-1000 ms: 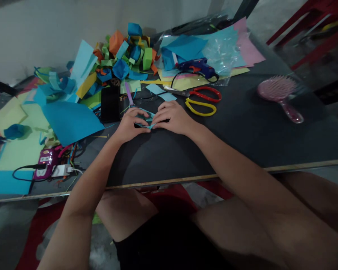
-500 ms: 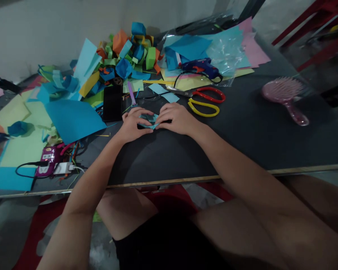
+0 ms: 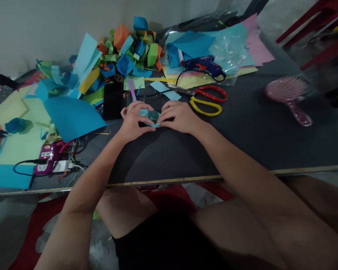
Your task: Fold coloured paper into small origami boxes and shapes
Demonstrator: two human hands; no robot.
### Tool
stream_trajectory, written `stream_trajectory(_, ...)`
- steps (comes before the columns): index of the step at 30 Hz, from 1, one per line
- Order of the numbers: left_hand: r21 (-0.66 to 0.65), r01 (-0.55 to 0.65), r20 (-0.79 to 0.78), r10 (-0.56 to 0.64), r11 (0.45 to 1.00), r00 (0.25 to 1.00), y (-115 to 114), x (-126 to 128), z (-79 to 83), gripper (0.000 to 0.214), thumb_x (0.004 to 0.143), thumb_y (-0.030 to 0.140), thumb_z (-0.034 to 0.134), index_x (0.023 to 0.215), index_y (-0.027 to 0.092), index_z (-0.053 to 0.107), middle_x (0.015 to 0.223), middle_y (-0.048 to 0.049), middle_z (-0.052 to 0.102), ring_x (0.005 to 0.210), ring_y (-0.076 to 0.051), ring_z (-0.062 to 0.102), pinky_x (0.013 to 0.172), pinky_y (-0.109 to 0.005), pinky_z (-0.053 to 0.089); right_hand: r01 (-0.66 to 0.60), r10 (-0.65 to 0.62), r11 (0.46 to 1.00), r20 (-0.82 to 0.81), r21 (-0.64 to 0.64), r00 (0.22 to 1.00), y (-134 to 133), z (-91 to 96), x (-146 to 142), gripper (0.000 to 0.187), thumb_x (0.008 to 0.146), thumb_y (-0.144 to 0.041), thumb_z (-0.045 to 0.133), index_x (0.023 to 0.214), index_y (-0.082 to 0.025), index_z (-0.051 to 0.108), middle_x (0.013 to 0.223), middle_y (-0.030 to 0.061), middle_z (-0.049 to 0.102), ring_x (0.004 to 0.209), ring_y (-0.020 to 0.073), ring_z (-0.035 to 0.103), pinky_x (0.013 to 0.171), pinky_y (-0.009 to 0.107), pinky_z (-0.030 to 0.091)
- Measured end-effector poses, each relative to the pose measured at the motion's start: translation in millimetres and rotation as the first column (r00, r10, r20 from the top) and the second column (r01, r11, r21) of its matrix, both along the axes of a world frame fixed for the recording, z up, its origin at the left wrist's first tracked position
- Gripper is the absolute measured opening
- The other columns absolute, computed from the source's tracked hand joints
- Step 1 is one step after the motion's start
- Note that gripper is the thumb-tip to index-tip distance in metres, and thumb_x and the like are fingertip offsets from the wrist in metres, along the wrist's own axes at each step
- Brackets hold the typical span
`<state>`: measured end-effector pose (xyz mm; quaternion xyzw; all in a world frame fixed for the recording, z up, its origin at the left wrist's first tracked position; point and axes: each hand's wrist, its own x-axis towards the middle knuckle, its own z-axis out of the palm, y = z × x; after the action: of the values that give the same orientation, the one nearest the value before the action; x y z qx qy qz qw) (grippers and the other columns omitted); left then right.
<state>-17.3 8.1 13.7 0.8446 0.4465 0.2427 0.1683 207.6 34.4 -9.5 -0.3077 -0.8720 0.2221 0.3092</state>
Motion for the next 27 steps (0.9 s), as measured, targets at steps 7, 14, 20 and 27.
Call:
stream_trajectory(7, 0.004, -0.017, -0.062, 0.017, 1.000, 0.998, -1, 1, 2.1, 0.015, 0.078, 0.040, 0.079, 0.082, 0.026, 0.078, 0.128, -0.0063, 0.063, 0.134, -0.032, 0.043, 0.114, -0.054, 0.025, 0.039, -0.038, 0.999, 0.039, -0.013, 0.998, -2, 1.4, -1, 0.009, 0.081, -0.033, 0.074, 0.078, -0.028, 0.081, 0.076, 0.0040, 0.075, 0.087, 0.0246, 0.060, 0.081, 0.040, 0.045)
stream_trajectory(14, 0.067, -0.079, -0.057, 0.083, 0.995, 0.995, -5, 6, -2.9, 0.021, 0.078, 0.047, 0.078, 0.079, 0.026, 0.077, 0.131, -0.0055, 0.061, 0.134, -0.033, 0.041, 0.113, -0.055, 0.023, 0.057, -0.052, 0.998, 0.109, -0.039, 0.993, -8, 11.4, -1, 0.011, 0.080, -0.028, 0.072, 0.079, -0.025, 0.082, 0.075, 0.0062, 0.075, 0.084, 0.0242, 0.059, 0.071, 0.037, 0.043)
stream_trajectory(20, -0.042, -0.044, -0.002, 0.044, 0.998, 0.999, 1, 7, -7.2, 0.017, 0.074, 0.041, 0.083, 0.080, 0.026, 0.078, 0.130, -0.0055, 0.061, 0.131, -0.031, 0.043, 0.111, -0.053, 0.030, 0.089, -0.080, 0.991, 0.098, -0.095, 0.992, -4, 13.5, 3, 0.012, 0.079, -0.037, 0.076, 0.084, -0.028, 0.083, 0.074, 0.0053, 0.073, 0.080, 0.0222, 0.059, 0.070, 0.035, 0.044)
stream_trajectory(27, -0.060, 0.120, -0.098, -0.126, 0.991, 0.987, 9, -1, -4.8, 0.014, 0.074, 0.035, 0.084, 0.079, 0.024, 0.076, 0.133, -0.0066, 0.059, 0.133, -0.031, 0.042, 0.115, -0.053, 0.028, 0.065, -0.050, 0.986, 0.100, -0.157, 0.994, 0, 9.9, 5, 0.017, 0.075, -0.042, 0.080, 0.086, -0.028, 0.083, 0.083, 0.0054, 0.073, 0.076, 0.0192, 0.062, 0.070, 0.033, 0.045)
